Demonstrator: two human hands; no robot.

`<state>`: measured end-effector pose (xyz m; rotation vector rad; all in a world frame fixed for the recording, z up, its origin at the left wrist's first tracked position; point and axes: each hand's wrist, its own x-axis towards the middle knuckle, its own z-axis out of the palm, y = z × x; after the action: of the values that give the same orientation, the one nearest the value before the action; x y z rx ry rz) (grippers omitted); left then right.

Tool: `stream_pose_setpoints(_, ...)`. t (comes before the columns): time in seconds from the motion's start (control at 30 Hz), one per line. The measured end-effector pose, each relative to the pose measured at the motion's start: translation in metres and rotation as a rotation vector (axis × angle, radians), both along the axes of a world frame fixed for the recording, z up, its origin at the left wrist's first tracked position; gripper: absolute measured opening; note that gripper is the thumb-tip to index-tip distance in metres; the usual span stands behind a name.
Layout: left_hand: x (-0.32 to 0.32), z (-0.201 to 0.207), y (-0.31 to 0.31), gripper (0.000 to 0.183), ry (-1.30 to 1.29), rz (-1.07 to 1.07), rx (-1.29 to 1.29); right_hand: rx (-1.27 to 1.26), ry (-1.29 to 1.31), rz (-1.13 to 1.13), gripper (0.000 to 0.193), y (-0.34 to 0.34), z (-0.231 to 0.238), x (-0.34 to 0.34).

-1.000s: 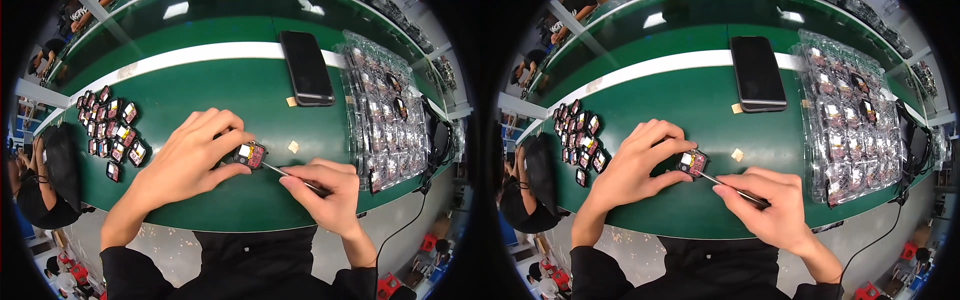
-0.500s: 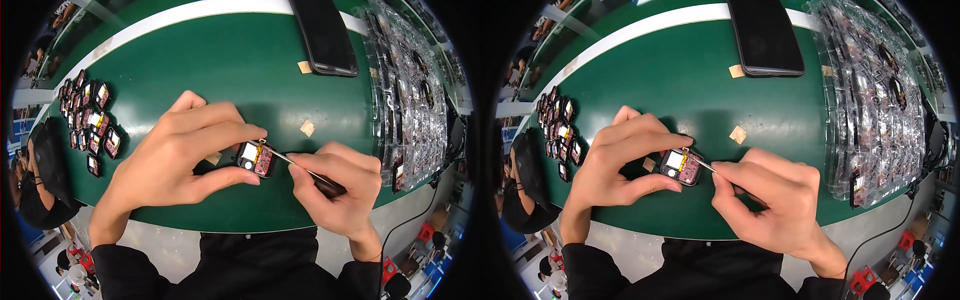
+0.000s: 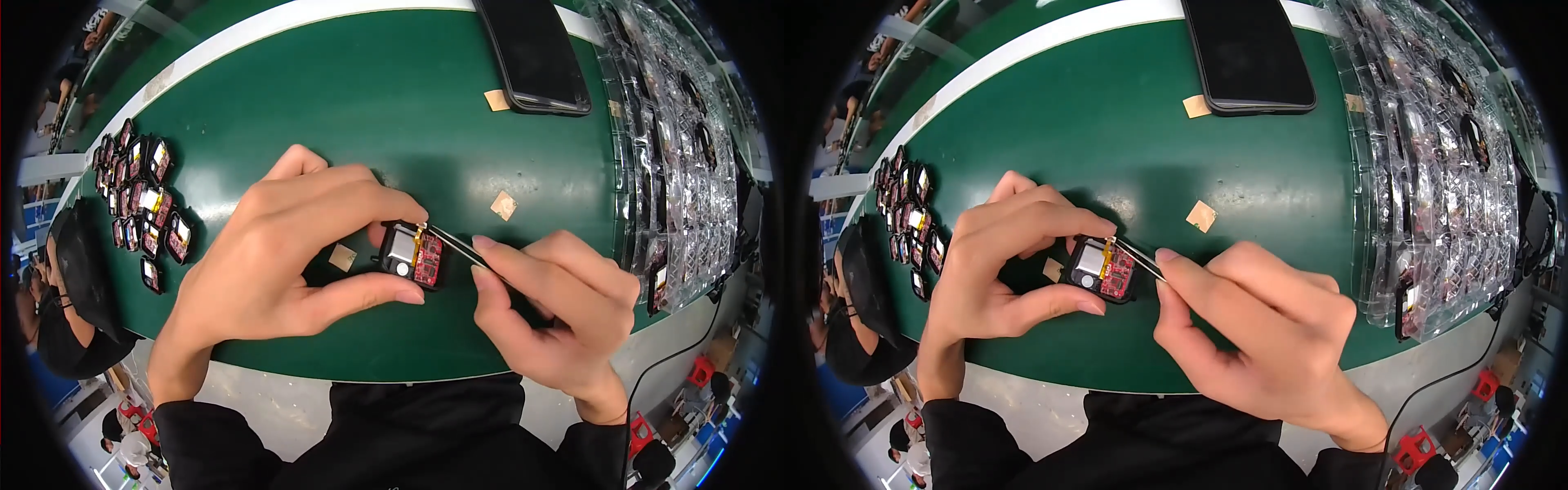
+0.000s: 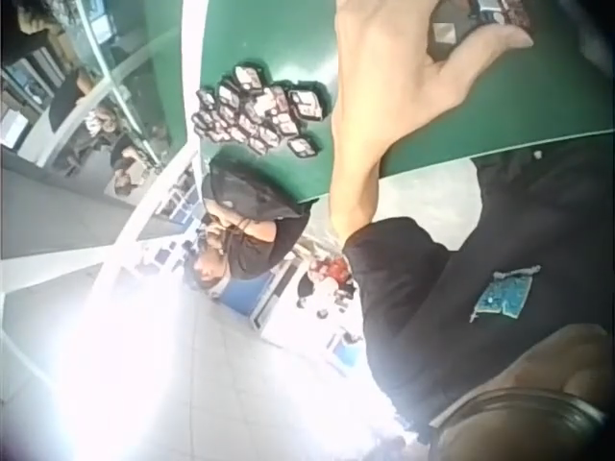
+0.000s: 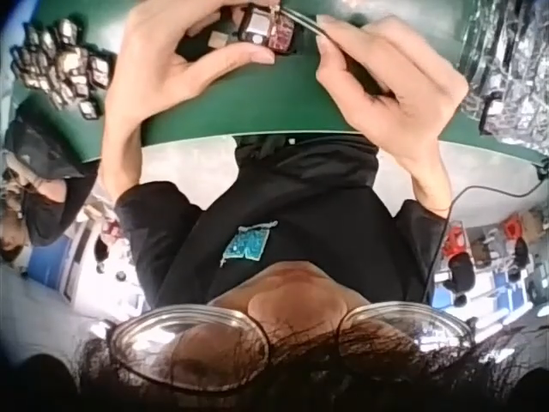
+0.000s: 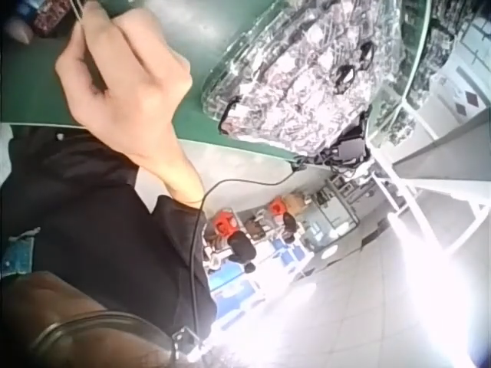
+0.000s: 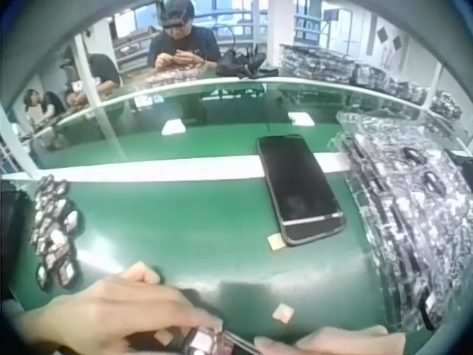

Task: Manually assemble and inspect smart watch or small electronic device components using a pick tool.

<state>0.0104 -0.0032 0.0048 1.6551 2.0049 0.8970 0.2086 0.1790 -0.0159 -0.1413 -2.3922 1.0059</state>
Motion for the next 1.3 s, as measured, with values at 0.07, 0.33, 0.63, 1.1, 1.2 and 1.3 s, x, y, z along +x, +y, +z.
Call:
stream_pose_setpoints(0.07, -0.001, 0.000, 0.000, 0.064, 0.008, -0.009, 0.023, 0.043, 0.018, -0.004, 0.031, -0.002, -0.001, -0.001)
stream_pose_setpoints(0.33, -0.006, -0.002, 0.000, 0.061, 0.049, -0.045, 0.027, 0.102, 0.082, 0.009, 0.034, -0.004, -0.010, -0.003)
stream_pose_setpoints(0.63, -0.022, -0.006, -0.003, 0.068, -0.022, -0.150, 0.025, -0.166, -0.118, 0.051, 0.024, 0.000, 0.004, 0.002)
stream_pose_setpoints(1.1, -0.024, -0.004, 0.000, 0.065, -0.013, -0.175, 0.016, -0.184, -0.144, 0.056, 0.024, 0.001, 0.003, 0.002)
stream_pose_setpoints(1.2, -0.024, -0.005, -0.001, 0.064, -0.011, -0.177, 0.020, -0.181, -0.152, 0.058, 0.024, 0.001, 0.005, 0.001)
stream_pose_setpoints(1.3, -0.024, -0.005, -0.001, 0.063, -0.007, -0.182, 0.020, -0.180, -0.165, 0.061, 0.025, 0.002, 0.005, 0.002)
